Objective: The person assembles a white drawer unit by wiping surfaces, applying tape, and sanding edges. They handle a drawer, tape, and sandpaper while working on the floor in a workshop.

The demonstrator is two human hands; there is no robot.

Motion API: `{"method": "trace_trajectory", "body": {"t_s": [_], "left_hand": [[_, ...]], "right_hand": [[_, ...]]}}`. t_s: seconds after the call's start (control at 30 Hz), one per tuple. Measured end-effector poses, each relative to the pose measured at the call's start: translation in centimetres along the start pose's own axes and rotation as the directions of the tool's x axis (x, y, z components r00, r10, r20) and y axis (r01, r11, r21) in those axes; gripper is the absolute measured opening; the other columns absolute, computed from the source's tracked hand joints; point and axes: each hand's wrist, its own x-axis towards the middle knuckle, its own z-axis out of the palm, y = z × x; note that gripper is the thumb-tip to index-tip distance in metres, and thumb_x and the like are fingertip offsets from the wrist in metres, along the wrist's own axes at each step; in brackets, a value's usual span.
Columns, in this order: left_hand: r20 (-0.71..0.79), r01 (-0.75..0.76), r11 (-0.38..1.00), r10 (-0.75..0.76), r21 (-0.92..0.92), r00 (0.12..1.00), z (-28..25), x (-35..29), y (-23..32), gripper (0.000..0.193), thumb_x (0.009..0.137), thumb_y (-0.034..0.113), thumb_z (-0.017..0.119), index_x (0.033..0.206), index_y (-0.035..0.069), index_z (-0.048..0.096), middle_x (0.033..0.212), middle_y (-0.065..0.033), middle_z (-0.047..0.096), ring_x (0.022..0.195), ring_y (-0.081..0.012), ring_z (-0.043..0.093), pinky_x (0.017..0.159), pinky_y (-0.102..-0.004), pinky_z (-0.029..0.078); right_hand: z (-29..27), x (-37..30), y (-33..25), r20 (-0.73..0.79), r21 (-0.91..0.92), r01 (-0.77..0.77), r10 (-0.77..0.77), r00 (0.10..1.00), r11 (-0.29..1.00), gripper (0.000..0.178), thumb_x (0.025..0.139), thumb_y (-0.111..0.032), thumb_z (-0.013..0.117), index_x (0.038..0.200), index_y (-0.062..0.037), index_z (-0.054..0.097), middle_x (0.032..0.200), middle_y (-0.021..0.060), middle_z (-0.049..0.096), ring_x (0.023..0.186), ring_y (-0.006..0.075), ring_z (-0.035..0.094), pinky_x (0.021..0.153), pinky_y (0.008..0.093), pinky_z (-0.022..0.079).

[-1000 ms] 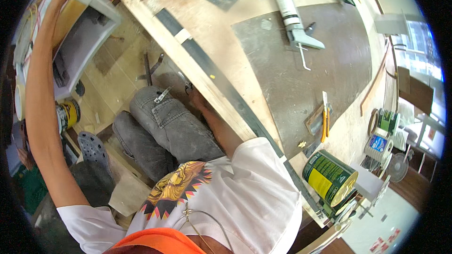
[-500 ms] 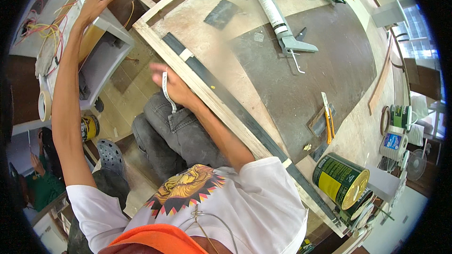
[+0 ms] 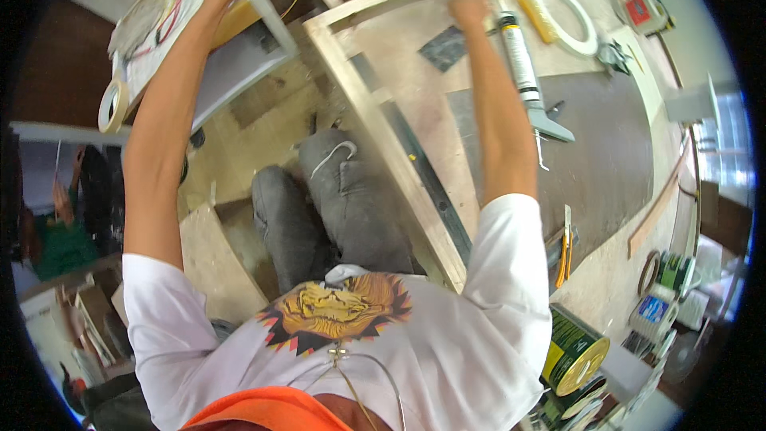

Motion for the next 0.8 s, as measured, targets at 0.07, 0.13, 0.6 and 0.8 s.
{"method": "trace_trajectory", "body": {"t_s": [0.07,0.13,0.6,0.8], "left_hand": [[0.004,-0.049,0.998,0.049,-0.032,0.999,1.4,0.8,-0.8,0.064,0.092,0.060,0.061,0.135,0.013,0.066,0.120,-0.0196,0.073,0.114,-0.0384,0.068,0.099,-0.0454,0.054],[-0.019,-0.015,1.000,0.015,0.000,1.000,0.3,0.0,-1.4,0.064,0.092,0.060,0.061,0.135,0.012,0.066,0.119,-0.0202,0.073,0.112,-0.0387,0.069,0.097,-0.0461,0.054],[0.066,-0.011,1.000,0.012,-0.009,0.998,-0.1,0.0,-2.3,0.061,0.096,0.055,0.059,0.137,0.011,0.065,0.124,-0.0207,0.071,0.115,-0.0343,0.068,0.100,-0.0417,0.051],[0.079,-0.077,0.997,0.078,-0.013,0.994,0.8,1.5,0.5,0.061,0.098,0.052,0.060,0.140,0.007,0.062,0.123,-0.0200,0.072,0.116,-0.0332,0.067,0.101,-0.0392,0.050]], "right_hand": [[1.3,0.5,4.0,0.035,-0.041,0.107,-0.106,0.994,0.993,0.072,0.086,-0.018,0.066,0.153,-0.0164,0.040,0.132,0.0283,0.060,0.120,0.0476,0.060,0.100,0.0567,0.050],[1.6,0.2,2.4,-0.051,-0.078,0.181,-0.185,0.981,0.980,0.062,0.089,-0.024,0.063,0.148,-0.0157,0.046,0.131,0.0296,0.060,0.116,0.0491,0.062,0.099,0.0567,0.050],[-16.4,-19.1,-28.2,-0.089,0.917,0.117,0.091,0.992,-0.382,0.020,0.100,-0.018,0.062,0.114,-0.0034,0.061,0.087,0.0109,0.069,0.071,0.0188,0.067,0.066,0.0299,0.056],[0.8,-30.4,-28.4,0.381,0.889,-0.343,0.076,0.921,-0.305,0.023,0.107,-0.020,0.050,0.117,-0.0021,0.058,0.084,0.0065,0.066,0.066,0.0154,0.067,0.056,0.0295,0.054]]}}
